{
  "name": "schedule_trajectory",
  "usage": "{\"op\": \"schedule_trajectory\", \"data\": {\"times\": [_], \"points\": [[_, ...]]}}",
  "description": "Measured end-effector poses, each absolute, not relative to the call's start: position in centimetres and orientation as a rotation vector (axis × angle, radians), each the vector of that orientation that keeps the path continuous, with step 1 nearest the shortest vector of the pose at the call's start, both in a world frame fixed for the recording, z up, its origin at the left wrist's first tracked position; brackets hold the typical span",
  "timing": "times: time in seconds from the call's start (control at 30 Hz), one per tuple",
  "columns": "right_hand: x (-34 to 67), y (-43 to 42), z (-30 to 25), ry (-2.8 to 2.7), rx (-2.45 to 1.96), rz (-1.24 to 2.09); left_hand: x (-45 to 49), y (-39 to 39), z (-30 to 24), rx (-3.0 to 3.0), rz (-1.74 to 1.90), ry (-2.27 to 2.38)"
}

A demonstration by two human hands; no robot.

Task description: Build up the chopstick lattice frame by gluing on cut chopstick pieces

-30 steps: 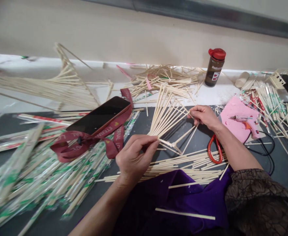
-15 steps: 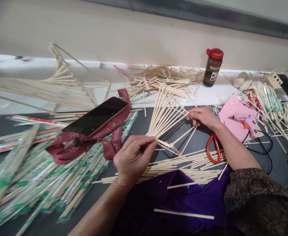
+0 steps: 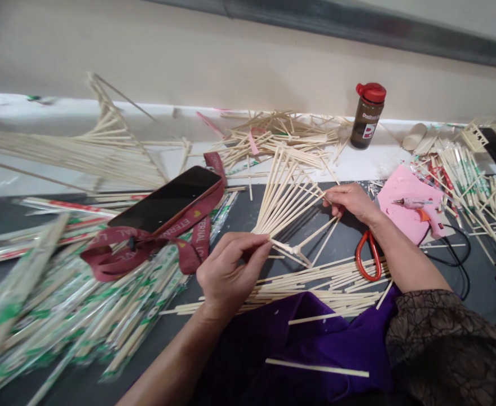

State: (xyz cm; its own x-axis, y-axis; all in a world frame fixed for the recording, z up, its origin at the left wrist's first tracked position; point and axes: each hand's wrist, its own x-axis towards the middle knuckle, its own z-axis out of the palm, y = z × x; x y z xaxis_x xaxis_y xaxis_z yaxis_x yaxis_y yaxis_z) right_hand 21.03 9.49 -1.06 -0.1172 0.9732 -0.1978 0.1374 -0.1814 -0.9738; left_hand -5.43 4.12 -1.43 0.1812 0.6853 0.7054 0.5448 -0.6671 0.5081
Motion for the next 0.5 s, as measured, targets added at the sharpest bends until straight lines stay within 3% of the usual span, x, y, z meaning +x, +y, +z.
{"op": "schedule_trajectory", "data": {"times": [0.5], "points": [[20.64, 9.54, -0.84, -1.281, -1.378, 1.38, -5.42, 4.05, -1.3, 2.339, 1.512, 1.185]]}}
